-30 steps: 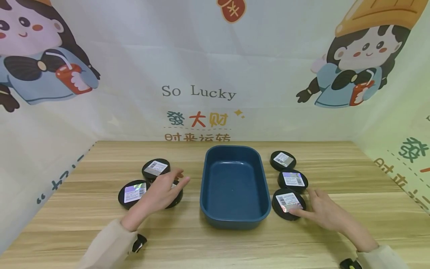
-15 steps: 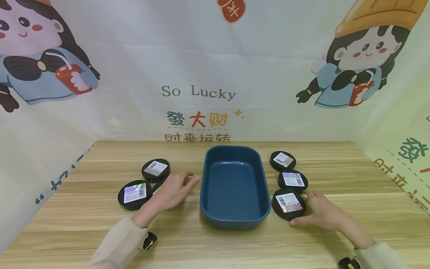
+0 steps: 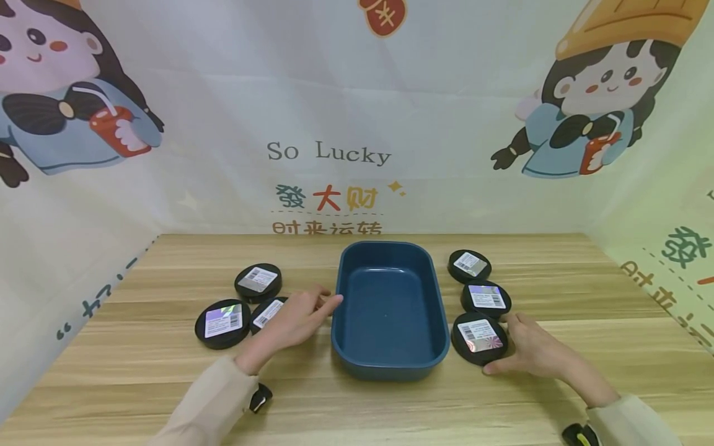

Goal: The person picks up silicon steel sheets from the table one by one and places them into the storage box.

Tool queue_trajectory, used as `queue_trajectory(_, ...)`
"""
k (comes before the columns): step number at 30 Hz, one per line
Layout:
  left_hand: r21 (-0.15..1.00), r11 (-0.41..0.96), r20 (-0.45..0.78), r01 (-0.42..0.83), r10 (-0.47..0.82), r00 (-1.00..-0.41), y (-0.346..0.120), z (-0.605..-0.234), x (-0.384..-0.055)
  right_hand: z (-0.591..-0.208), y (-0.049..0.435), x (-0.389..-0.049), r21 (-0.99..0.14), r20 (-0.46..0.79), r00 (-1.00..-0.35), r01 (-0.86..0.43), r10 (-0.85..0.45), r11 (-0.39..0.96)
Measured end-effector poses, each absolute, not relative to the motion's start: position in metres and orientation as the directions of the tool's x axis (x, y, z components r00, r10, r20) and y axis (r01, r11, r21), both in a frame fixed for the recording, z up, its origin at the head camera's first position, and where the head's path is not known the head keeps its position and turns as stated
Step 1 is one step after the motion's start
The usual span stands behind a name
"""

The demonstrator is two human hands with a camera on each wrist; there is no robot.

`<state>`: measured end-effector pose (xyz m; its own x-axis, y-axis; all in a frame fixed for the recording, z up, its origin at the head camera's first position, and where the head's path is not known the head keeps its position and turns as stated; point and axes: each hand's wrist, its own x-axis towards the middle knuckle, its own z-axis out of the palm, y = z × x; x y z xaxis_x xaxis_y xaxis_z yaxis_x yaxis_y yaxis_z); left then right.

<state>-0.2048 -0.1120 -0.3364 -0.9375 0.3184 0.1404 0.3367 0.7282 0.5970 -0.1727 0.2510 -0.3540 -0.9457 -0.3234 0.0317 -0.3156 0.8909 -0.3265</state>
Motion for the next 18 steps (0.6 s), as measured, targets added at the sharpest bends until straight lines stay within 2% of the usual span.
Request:
queue_trajectory(10,0.587,0.729,0.159,0.353,0.323,-0.933,-0.102,-0.341,-0.206,-0.355,0.249,-0.174,-0.347,0.010,-0.945,-0.311,-0.328,0.885)
queue_trajectory(18,0.530,0.765,0.182,0.366,0.319,-0.930,-0.097,-0.342,-0.205,-0.354,0.246,-0.176,-0.346,-0.025,-0.944,-0.300,-0.329,0.889)
